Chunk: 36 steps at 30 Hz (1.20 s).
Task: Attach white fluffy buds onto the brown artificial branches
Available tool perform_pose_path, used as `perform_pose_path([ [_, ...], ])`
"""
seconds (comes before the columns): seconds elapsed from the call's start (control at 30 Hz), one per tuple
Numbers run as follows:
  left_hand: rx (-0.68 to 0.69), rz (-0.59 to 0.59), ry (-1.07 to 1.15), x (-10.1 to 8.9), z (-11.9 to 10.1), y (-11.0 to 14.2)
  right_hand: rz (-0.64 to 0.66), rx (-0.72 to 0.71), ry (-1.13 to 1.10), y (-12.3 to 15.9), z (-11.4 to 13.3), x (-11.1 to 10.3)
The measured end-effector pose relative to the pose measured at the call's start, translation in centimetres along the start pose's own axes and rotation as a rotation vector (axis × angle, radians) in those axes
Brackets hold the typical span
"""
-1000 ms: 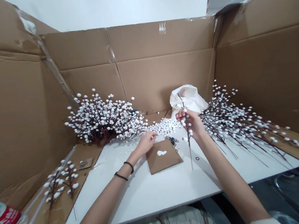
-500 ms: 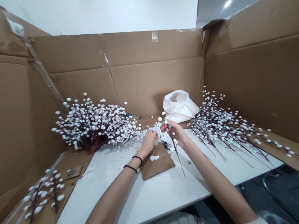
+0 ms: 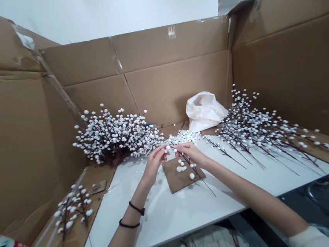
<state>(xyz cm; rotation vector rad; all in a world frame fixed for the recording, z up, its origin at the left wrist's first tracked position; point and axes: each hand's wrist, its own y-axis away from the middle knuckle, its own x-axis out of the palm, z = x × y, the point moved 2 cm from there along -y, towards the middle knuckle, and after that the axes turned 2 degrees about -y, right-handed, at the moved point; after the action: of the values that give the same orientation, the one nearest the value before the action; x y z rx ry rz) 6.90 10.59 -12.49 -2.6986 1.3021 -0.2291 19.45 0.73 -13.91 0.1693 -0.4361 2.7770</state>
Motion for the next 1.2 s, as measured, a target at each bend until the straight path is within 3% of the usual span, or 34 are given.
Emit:
perform_pose_path([
  [0.1,-0.023,-0.045,0.072,0.0,1.3,-0.2,-0.032,-0.032,0.090,-0.3,-0.3,-0.2],
  [0.37,-0.017,-0.050,-0.097,0.4,2.2,0.2,0.009,-0.139,0.412,-0.4,-0.7,-0.4],
  [0.47,-0.003,-0.049,-0.127,0.6,2.2,0.4,-0.158,-0.178,0.472,-0.5,-0.6,-1.0],
  [0.57,-0.019,-0.018,-0.132,1.2,2.4,0.8,-0.337,-0.167,0.356,-0.7,-0.1,-2.1],
  [0.63,-0.040,0.012,-0.136,1.7,2.6,1.1,-0.250,-0.023,0.182,-0.9,0.1,-2.4],
  [0.7,-0.047,0.043,-0.129,2.2,3.0,1.3,-0.077,0.154,0.024,-1.0,0.2,-2.3],
  [0.77,-0.036,0.071,-0.118,2.5,3.3,1.4,0.034,0.219,-0.062,-0.8,0.3,-2.0],
  [1.0,-0.025,0.035,-0.084,2.6,3.2,1.6,0.094,0.237,-0.250,-0.4,-0.2,-0.8],
  [1.2,-0.008,0.006,-0.092,1.7,3.3,1.2,-0.085,0.133,-0.341,-0.6,0.3,-1.3],
])
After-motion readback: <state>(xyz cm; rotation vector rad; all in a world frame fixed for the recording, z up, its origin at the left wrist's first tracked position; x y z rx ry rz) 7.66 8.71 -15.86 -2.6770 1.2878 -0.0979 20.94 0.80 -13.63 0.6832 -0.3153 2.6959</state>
